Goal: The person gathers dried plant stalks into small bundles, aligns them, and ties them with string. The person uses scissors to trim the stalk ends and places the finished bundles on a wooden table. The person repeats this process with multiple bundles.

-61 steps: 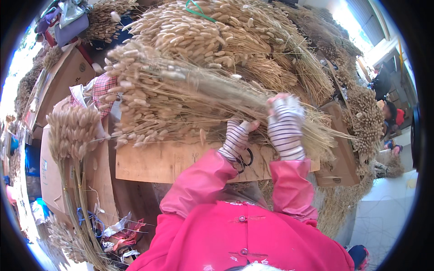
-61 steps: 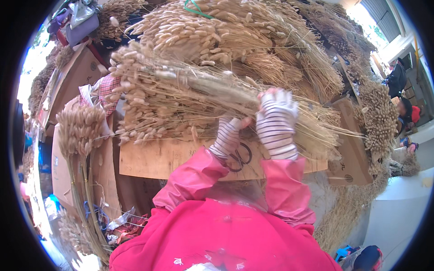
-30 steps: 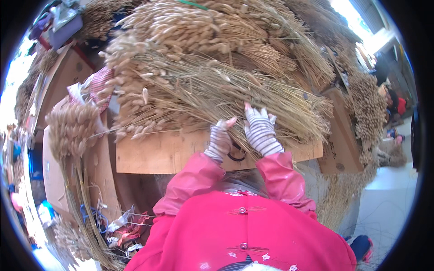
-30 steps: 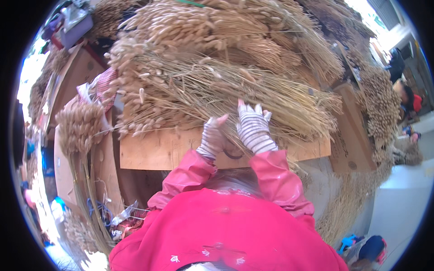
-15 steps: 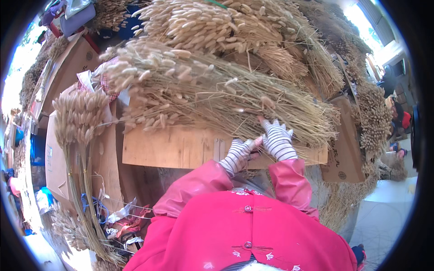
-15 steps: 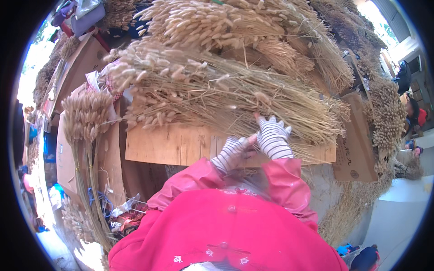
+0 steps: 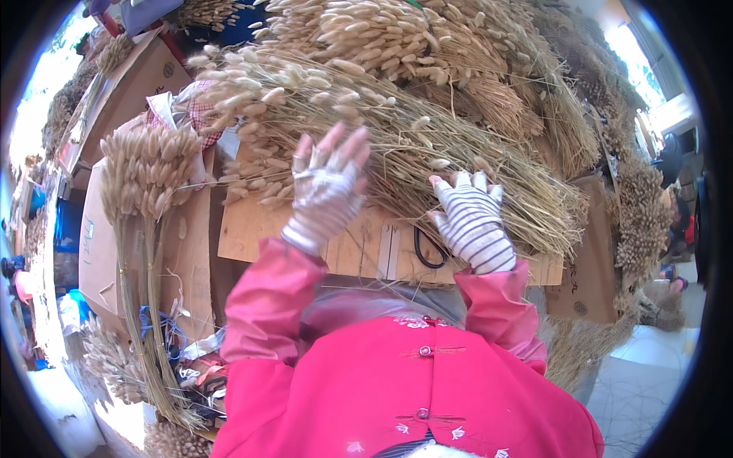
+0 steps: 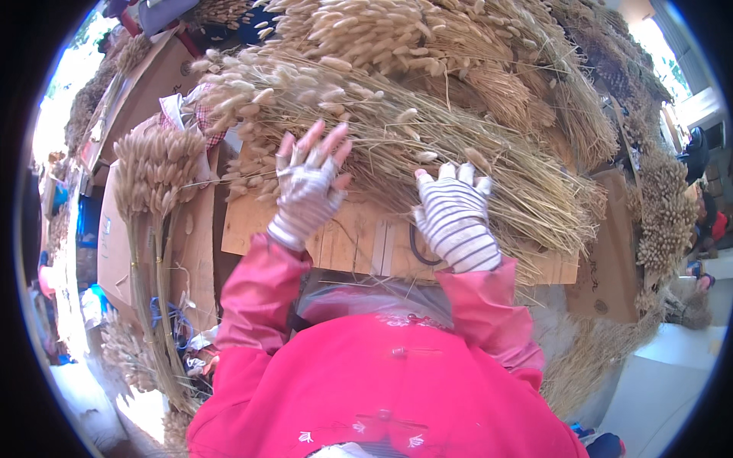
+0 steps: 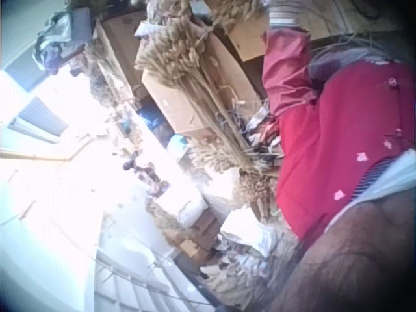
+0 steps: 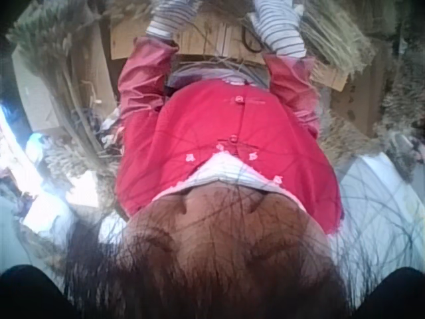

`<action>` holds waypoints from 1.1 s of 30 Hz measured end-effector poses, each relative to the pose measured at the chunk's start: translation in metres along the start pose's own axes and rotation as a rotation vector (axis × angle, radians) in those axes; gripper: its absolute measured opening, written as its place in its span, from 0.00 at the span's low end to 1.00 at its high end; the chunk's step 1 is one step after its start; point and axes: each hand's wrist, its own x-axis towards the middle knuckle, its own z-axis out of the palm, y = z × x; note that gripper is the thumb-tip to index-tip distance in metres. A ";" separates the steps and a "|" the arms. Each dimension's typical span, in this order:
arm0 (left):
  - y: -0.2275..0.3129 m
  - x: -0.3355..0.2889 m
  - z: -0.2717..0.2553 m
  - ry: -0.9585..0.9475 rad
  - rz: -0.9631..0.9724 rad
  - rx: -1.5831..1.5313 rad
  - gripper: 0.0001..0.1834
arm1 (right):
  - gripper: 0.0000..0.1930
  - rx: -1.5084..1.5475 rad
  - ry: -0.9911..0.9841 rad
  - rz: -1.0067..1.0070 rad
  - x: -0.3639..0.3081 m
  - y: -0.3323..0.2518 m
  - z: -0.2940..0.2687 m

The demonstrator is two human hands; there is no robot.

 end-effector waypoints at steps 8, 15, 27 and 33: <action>-0.095 0.045 0.037 -0.259 0.097 -0.066 0.24 | 0.24 0.128 -0.017 0.071 0.073 -0.065 0.043; -0.106 0.038 0.069 -0.170 -0.078 -0.274 0.22 | 0.26 0.023 0.117 0.132 0.109 -0.073 0.088; -0.084 0.029 0.092 -0.022 -0.255 -0.211 0.22 | 0.10 0.103 0.492 -0.147 0.112 -0.059 0.127; -0.094 0.023 0.102 -0.028 -0.226 -0.320 0.22 | 0.10 0.072 0.426 -0.087 0.114 -0.063 0.126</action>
